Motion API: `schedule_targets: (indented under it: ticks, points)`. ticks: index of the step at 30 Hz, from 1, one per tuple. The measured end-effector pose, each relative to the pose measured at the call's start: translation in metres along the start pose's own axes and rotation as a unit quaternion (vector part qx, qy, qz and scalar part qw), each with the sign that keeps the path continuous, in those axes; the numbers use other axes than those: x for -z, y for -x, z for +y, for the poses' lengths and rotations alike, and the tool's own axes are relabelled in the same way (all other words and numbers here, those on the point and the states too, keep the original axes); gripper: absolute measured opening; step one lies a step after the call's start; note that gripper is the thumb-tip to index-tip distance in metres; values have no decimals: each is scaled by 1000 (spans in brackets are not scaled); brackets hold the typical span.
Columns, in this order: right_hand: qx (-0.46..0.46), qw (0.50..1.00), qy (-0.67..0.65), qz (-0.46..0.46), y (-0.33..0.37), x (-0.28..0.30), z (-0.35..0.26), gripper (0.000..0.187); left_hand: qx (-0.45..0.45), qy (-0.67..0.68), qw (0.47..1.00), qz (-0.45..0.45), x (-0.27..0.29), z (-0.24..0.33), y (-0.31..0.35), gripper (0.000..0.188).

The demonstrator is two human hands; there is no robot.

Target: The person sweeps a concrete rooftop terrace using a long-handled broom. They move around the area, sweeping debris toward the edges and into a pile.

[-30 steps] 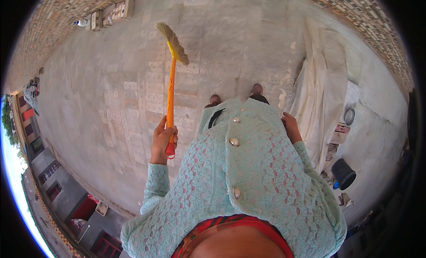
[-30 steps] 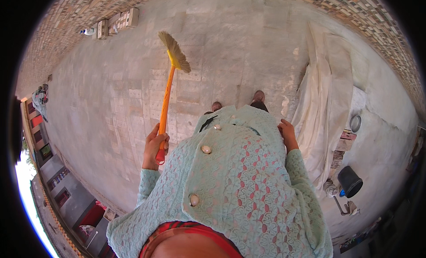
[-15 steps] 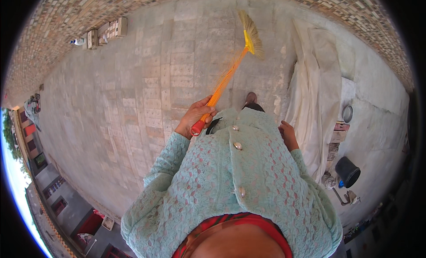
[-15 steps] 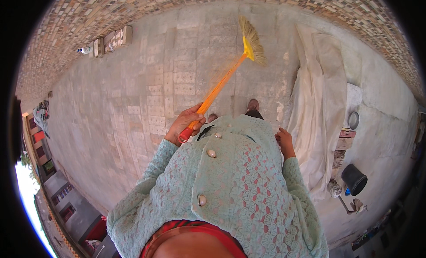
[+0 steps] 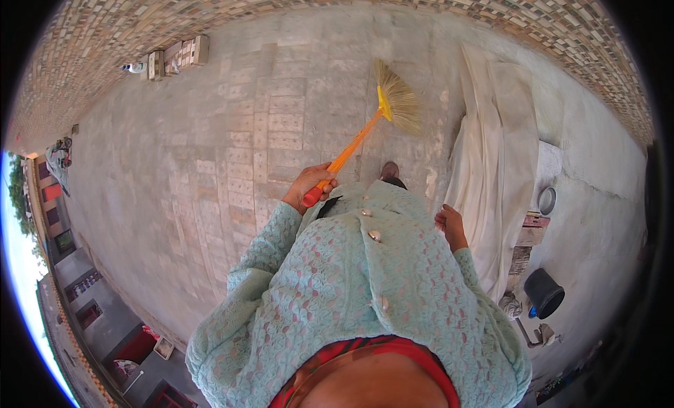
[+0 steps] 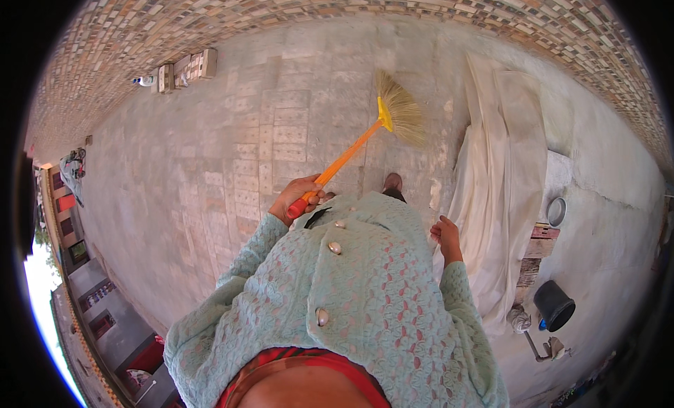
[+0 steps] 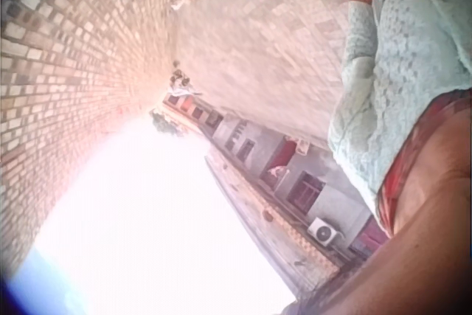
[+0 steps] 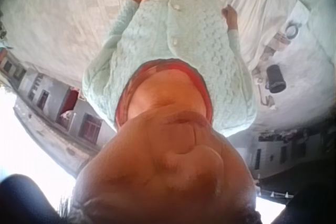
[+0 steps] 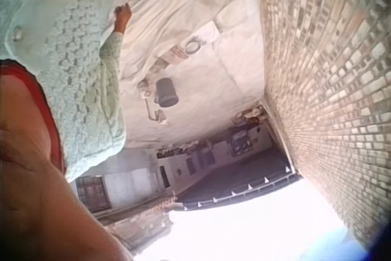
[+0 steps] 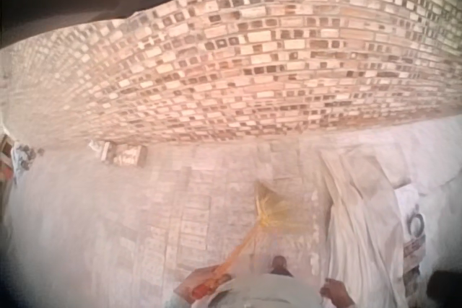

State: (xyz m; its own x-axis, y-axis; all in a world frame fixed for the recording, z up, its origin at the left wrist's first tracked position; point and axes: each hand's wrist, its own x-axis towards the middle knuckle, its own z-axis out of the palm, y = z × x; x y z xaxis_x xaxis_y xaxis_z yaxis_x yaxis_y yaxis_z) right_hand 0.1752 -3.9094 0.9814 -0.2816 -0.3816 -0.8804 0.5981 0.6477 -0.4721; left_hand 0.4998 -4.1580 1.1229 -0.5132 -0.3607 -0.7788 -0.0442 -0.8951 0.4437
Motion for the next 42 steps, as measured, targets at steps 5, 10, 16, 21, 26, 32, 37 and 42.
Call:
schedule_targets:
  ticks: [5, 10, 16, 21, 26, 32, 37, 42]
  points:
    - [40, 994, 79, -70, -11, -24, -60, 44, -42, 1, 993, 106, -10, 15, 60, 55]
    - [84, 971, 159, -160, -16, -117, -118, 48, -67, 29, 991, 111, -17, 30, 100, 57]
    - [-98, 947, 49, -302, -3, -277, -151, 38, -74, 93, 993, 14, -14, 67, 82, 54]
    - [-105, 921, -184, -327, -3, -338, -184, 31, -55, 86, 989, -104, -10, 107, 14, 48]
    - [-43, 951, -255, -169, -39, -323, -223, 15, -35, -14, 981, -191, -27, 153, -38, 48]
    - [-62, 903, -381, -190, -124, -280, -291, 9, -79, -68, 987, -119, -44, 198, -49, 53]
    - [-83, 960, -196, -183, -122, -297, -345, 10, -119, -38, 987, 97, 7, 175, -37, 49]
    - [-205, 928, -131, -282, -135, -297, -379, 8, -94, -43, 958, 268, 34, 140, -34, 46]
